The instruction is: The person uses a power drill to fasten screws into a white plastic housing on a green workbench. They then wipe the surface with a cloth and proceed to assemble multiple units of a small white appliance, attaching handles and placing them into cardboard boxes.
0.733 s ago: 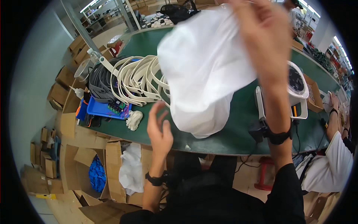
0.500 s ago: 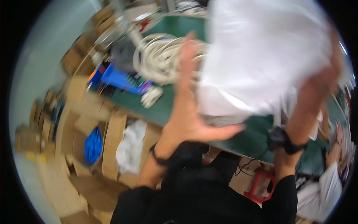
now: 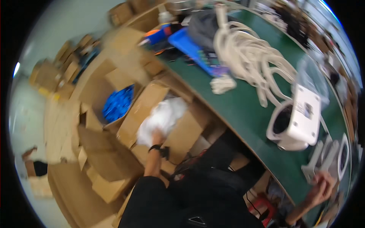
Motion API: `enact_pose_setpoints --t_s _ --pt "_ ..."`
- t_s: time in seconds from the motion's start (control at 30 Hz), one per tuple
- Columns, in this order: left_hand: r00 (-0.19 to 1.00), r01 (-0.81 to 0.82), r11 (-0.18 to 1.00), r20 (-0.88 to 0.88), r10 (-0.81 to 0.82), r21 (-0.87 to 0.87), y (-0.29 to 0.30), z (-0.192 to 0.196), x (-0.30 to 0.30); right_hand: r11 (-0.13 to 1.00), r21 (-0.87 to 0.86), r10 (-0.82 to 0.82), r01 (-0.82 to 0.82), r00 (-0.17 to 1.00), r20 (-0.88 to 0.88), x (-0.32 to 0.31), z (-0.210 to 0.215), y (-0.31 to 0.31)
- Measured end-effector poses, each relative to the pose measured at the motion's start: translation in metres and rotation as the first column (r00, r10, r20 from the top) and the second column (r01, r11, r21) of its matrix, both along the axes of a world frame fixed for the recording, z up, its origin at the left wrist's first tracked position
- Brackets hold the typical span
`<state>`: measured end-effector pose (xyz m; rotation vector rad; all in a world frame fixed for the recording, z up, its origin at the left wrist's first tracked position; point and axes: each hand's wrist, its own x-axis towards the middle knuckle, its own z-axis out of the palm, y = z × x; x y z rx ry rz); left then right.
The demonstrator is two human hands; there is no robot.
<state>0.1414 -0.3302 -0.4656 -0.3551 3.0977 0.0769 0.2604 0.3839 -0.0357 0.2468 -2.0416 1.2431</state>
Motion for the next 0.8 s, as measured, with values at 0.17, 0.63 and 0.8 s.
enact_pose_setpoints --t_s 0.17,0.63,0.8 --pt "0.978 0.050 0.999 0.203 -0.049 0.002 0.041 0.022 -0.040 0.928 0.255 -0.331 0.273 0.917 0.224 -0.035 0.024 -0.061" --pt "0.565 0.651 0.029 -0.458 -0.686 0.759 0.443 0.374 -0.041 0.970 0.081 -0.238 0.229 0.963 0.129 -0.128 -0.021 -0.061" --pt "0.397 0.857 -0.204 -0.858 -0.325 0.474 0.456 0.408 -0.058 0.817 0.419 -0.373 0.396 0.917 -0.138 -0.101 -0.007 -0.063"
